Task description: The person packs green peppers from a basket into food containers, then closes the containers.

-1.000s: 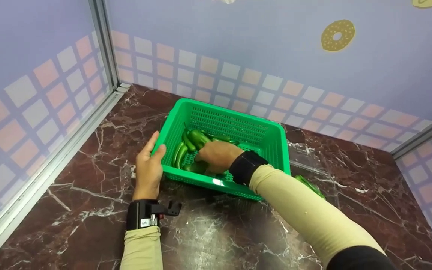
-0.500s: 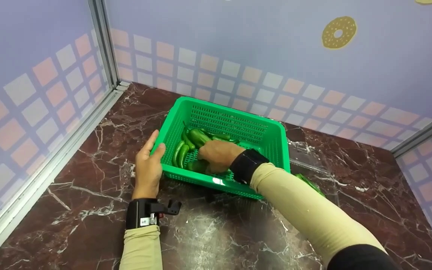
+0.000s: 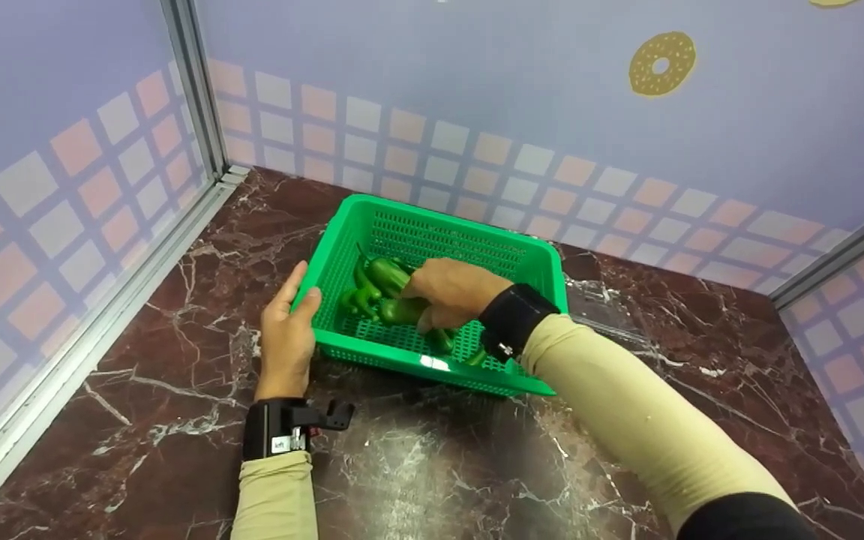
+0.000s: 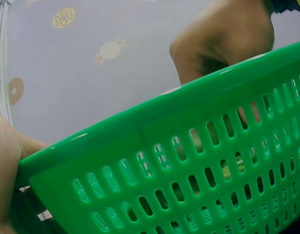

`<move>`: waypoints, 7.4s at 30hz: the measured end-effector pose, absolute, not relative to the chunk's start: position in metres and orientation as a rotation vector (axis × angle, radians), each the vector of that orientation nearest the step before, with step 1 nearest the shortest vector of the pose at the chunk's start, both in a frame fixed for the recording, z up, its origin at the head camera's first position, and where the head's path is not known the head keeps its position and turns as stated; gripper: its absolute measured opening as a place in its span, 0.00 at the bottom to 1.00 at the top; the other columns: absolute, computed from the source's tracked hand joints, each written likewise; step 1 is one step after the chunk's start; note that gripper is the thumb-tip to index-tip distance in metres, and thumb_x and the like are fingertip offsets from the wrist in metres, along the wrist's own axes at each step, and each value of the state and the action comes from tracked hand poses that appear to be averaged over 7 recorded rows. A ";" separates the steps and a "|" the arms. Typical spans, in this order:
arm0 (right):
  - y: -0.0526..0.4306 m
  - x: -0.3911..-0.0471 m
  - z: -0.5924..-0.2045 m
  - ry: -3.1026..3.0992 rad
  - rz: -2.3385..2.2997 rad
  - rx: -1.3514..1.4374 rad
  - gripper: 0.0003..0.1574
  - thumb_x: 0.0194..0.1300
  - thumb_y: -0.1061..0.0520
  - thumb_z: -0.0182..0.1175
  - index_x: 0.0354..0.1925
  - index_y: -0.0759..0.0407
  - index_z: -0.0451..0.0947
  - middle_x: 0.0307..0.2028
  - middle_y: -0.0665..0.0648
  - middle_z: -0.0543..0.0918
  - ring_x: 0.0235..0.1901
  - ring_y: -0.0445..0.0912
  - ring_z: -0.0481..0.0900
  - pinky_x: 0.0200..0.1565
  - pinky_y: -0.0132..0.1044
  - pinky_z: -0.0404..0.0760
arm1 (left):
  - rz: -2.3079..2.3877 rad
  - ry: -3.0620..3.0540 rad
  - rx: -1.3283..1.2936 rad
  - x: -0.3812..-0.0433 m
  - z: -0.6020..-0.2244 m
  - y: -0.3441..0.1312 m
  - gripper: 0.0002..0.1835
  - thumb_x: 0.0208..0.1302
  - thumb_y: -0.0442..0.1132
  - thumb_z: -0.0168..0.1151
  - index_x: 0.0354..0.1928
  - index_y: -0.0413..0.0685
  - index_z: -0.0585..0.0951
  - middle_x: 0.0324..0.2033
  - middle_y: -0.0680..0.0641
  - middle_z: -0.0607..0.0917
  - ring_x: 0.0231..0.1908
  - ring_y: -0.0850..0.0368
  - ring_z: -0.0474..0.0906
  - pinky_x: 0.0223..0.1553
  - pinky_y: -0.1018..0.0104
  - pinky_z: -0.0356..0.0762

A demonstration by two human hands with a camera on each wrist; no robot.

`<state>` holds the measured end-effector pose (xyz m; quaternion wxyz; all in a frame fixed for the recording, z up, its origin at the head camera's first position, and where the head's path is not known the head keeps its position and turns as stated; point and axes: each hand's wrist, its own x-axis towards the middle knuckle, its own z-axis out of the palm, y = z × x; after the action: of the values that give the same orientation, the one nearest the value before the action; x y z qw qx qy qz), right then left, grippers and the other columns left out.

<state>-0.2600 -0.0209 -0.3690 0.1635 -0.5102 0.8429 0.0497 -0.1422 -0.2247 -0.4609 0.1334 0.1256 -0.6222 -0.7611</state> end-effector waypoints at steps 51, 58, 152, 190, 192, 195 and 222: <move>0.038 -0.244 -0.317 2.612 -0.015 -1.501 0.10 0.65 0.52 0.73 0.37 0.57 0.85 0.30 0.55 0.88 0.26 0.46 0.78 0.33 0.42 0.79 | -2.253 -1.766 0.348 -0.144 -0.460 -0.224 0.30 0.83 0.37 0.47 0.82 0.49 0.57 0.84 0.50 0.51 0.84 0.52 0.40 0.85 0.55 0.40; 0.050 -0.243 -0.313 2.608 -0.031 -1.472 0.09 0.65 0.53 0.73 0.36 0.56 0.84 0.28 0.52 0.84 0.25 0.44 0.74 0.30 0.38 0.74 | -2.256 -1.751 0.342 -0.141 -0.462 -0.224 0.30 0.83 0.36 0.47 0.82 0.48 0.57 0.84 0.50 0.51 0.84 0.52 0.40 0.85 0.54 0.39; 0.144 -0.246 -0.298 2.738 -0.139 -1.276 0.18 0.66 0.50 0.72 0.28 0.54 0.75 0.20 0.46 0.63 0.17 0.38 0.59 0.21 0.29 0.61 | -2.256 -1.748 0.349 -0.143 -0.460 -0.224 0.30 0.82 0.36 0.48 0.82 0.47 0.58 0.84 0.50 0.51 0.84 0.54 0.39 0.86 0.56 0.37; 0.166 -0.244 -0.296 2.770 -0.144 -1.129 0.11 0.65 0.52 0.73 0.35 0.57 0.83 0.21 0.50 0.75 0.18 0.40 0.67 0.20 0.32 0.72 | -2.270 -1.775 0.351 -0.142 -0.459 -0.225 0.31 0.83 0.38 0.46 0.83 0.50 0.55 0.85 0.51 0.46 0.85 0.56 0.36 0.86 0.57 0.36; 0.166 -0.244 -0.296 2.773 -0.143 -1.111 0.12 0.65 0.51 0.73 0.36 0.57 0.83 0.21 0.50 0.76 0.17 0.40 0.67 0.20 0.33 0.72 | -2.270 -1.773 0.355 -0.142 -0.459 -0.225 0.31 0.83 0.38 0.46 0.83 0.49 0.55 0.85 0.50 0.45 0.85 0.55 0.36 0.86 0.56 0.36; 0.168 -0.243 -0.296 2.778 -0.144 -1.089 0.12 0.65 0.51 0.73 0.36 0.57 0.84 0.21 0.51 0.76 0.17 0.40 0.68 0.20 0.33 0.72 | -2.276 -1.774 0.354 -0.142 -0.459 -0.224 0.31 0.83 0.38 0.46 0.83 0.49 0.55 0.85 0.50 0.45 0.85 0.55 0.35 0.86 0.55 0.35; 0.195 -0.244 -0.300 2.827 -0.128 -1.139 0.14 0.64 0.52 0.73 0.30 0.55 0.78 0.20 0.48 0.73 0.18 0.39 0.67 0.21 0.30 0.68 | -2.257 -1.770 0.340 -0.142 -0.460 -0.224 0.31 0.83 0.37 0.47 0.83 0.47 0.56 0.85 0.49 0.48 0.84 0.55 0.38 0.86 0.57 0.36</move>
<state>-0.2445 0.1949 -0.2998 0.0455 -0.3728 0.9258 -0.0420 -0.1421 -0.2236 -0.4598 0.1260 0.1168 -0.6079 -0.7752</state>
